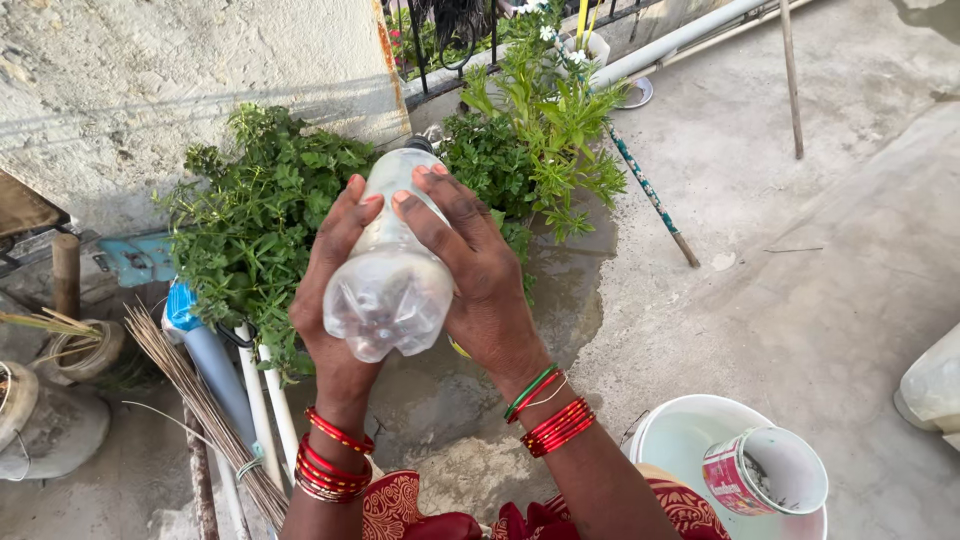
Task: The person waters plants in small pots by hand using a plastic bottle, then refills the bottle from a bucket and continues watering.
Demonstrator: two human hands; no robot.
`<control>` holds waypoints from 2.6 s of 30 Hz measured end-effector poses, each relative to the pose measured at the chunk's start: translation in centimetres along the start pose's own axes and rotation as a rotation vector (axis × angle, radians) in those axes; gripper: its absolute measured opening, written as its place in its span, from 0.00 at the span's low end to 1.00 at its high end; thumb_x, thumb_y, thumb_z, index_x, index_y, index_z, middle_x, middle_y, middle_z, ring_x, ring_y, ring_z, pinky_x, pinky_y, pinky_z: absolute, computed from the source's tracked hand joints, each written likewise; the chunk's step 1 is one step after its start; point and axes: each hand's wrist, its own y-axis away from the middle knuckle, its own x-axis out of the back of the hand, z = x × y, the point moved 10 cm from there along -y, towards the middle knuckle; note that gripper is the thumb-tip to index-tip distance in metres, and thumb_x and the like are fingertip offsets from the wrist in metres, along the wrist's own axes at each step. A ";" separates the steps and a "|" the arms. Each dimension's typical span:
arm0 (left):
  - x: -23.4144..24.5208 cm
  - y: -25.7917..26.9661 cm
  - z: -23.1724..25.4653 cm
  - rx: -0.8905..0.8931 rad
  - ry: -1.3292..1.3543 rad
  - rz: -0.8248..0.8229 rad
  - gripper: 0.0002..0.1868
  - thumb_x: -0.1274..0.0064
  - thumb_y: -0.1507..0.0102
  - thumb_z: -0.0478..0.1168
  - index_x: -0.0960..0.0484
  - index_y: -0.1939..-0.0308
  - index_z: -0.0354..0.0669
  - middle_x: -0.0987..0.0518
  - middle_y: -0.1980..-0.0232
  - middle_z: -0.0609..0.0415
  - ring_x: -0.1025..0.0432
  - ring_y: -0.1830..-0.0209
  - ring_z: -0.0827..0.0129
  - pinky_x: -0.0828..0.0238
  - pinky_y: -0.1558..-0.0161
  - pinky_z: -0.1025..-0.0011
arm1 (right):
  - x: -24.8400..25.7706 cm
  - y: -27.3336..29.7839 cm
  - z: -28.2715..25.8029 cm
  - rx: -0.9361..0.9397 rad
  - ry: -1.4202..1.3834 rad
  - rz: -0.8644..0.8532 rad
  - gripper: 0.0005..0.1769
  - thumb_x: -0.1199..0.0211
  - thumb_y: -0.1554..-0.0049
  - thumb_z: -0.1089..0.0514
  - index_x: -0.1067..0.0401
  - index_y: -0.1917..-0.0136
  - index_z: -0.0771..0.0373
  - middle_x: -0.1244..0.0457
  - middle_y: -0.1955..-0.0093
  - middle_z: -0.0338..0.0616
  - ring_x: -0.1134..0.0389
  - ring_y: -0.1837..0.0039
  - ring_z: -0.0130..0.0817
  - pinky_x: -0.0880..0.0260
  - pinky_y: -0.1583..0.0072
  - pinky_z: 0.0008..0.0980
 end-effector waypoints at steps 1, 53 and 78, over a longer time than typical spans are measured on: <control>0.1 0.0 0.0 -0.008 -0.003 0.001 0.31 0.35 0.38 0.40 0.23 0.30 0.45 0.28 0.22 0.44 0.32 0.19 0.55 0.33 0.22 0.60 | 0.0 0.0 0.0 0.017 0.001 0.009 0.37 0.26 0.46 0.61 0.35 0.26 0.54 0.44 0.20 0.45 0.44 0.16 0.49 0.39 0.18 0.45; -0.7 -0.4 0.6 -0.016 0.100 -0.031 0.32 0.35 0.40 0.37 0.23 0.32 0.46 0.27 0.24 0.46 0.31 0.22 0.56 0.33 0.24 0.60 | 1.5 -0.1 -1.8 0.063 0.232 -0.002 0.37 0.25 0.48 0.55 0.35 0.28 0.58 0.42 0.23 0.47 0.41 0.19 0.51 0.39 0.21 0.47; 0.4 -0.6 3.0 -0.068 0.100 -0.024 0.30 0.36 0.39 0.41 0.22 0.32 0.45 0.27 0.24 0.44 0.31 0.21 0.56 0.31 0.23 0.60 | 2.4 -0.1 -3.7 0.149 0.322 0.049 0.39 0.24 0.47 0.48 0.37 0.27 0.54 0.43 0.23 0.44 0.41 0.20 0.45 0.46 0.19 0.56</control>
